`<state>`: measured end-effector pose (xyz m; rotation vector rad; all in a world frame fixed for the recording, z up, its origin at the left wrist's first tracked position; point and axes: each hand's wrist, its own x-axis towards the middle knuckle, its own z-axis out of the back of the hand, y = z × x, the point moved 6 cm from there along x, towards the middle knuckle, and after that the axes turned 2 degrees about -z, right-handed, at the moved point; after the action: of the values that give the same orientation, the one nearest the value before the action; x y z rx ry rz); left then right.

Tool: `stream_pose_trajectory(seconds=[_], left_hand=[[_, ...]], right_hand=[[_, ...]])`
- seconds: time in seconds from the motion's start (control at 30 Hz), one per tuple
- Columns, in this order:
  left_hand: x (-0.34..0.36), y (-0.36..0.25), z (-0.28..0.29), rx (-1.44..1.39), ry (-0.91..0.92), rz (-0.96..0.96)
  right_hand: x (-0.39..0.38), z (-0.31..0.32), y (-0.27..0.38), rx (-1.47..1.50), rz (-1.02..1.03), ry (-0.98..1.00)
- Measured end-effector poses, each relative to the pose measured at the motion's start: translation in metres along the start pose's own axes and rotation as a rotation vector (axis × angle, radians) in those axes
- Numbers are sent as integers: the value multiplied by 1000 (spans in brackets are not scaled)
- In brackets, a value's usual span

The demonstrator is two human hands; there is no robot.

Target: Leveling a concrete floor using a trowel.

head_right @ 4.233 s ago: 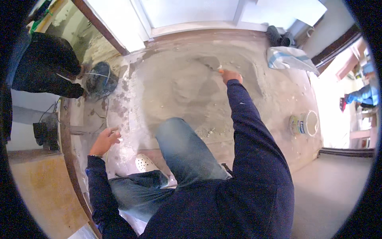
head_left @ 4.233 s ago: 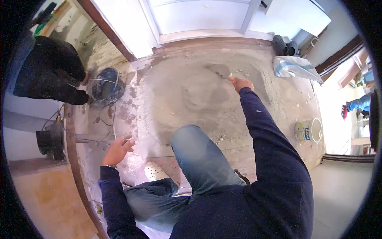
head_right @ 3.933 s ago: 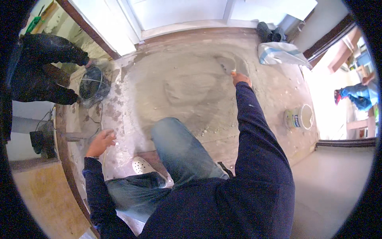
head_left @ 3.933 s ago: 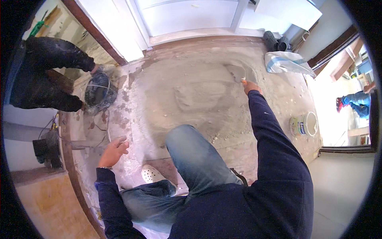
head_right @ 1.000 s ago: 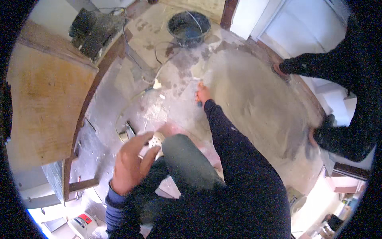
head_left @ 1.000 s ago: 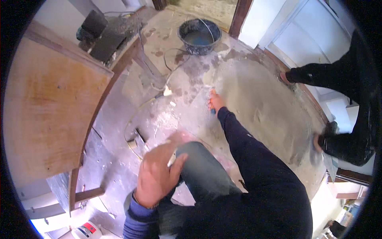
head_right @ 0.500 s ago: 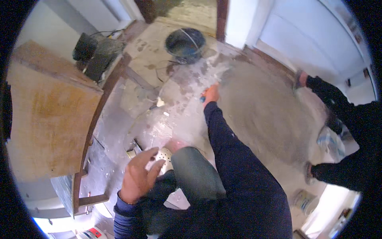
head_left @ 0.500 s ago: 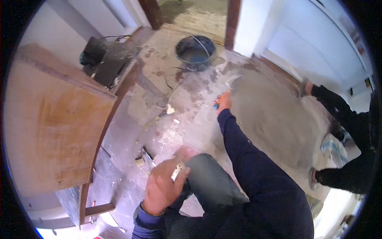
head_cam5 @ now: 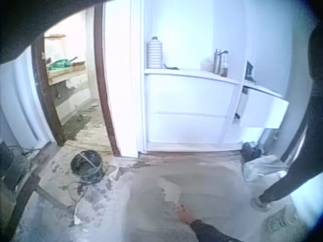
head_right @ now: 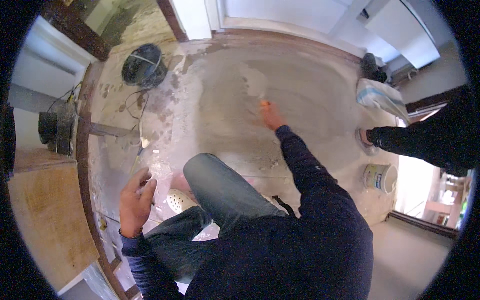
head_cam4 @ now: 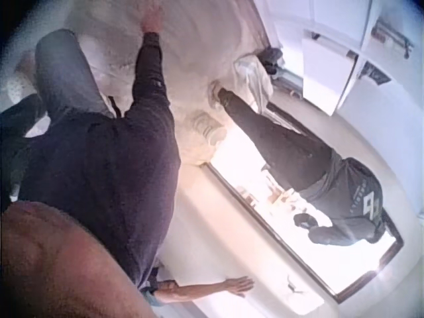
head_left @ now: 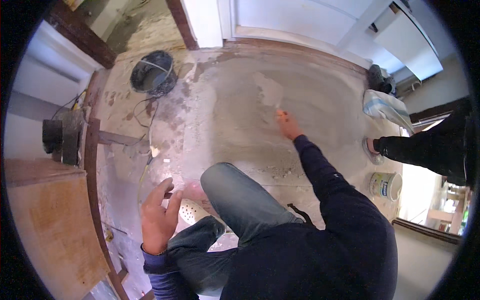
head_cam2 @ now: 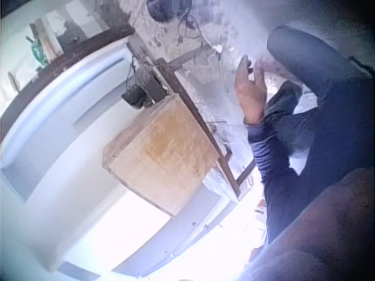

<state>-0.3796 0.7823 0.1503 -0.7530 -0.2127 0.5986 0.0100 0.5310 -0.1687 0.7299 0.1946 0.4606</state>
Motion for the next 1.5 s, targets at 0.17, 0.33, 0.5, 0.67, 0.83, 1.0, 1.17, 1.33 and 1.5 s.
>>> stream_pose_trajectory(seconds=[0.17,0.33,0.5,0.67,0.83,1.0,1.17,1.33,1.5], left_hand=[[2,16,-2,36,-6,11],[2,12,6,116,2,94],[11,20,-1,174,20,37],[23,23,-14,110,23,43],[-9,47,14,215,-36,224],[-3,36,5,121,-85,118],[-11,45,11,150,-76,135],[-12,46,14,154,-78,130],[-8,44,12,157,-60,162]], right_hand=[[-24,101,-73,535,-761,16],[7,55,-148,1479,-847,76],[97,28,-193,479,520,21],[131,-32,-152,528,530,-55],[59,-141,64,1708,-863,147],[61,-116,83,1600,-872,147],[48,-137,95,1526,-883,262],[25,-139,97,1194,-775,555],[4,-115,81,899,-744,808]])
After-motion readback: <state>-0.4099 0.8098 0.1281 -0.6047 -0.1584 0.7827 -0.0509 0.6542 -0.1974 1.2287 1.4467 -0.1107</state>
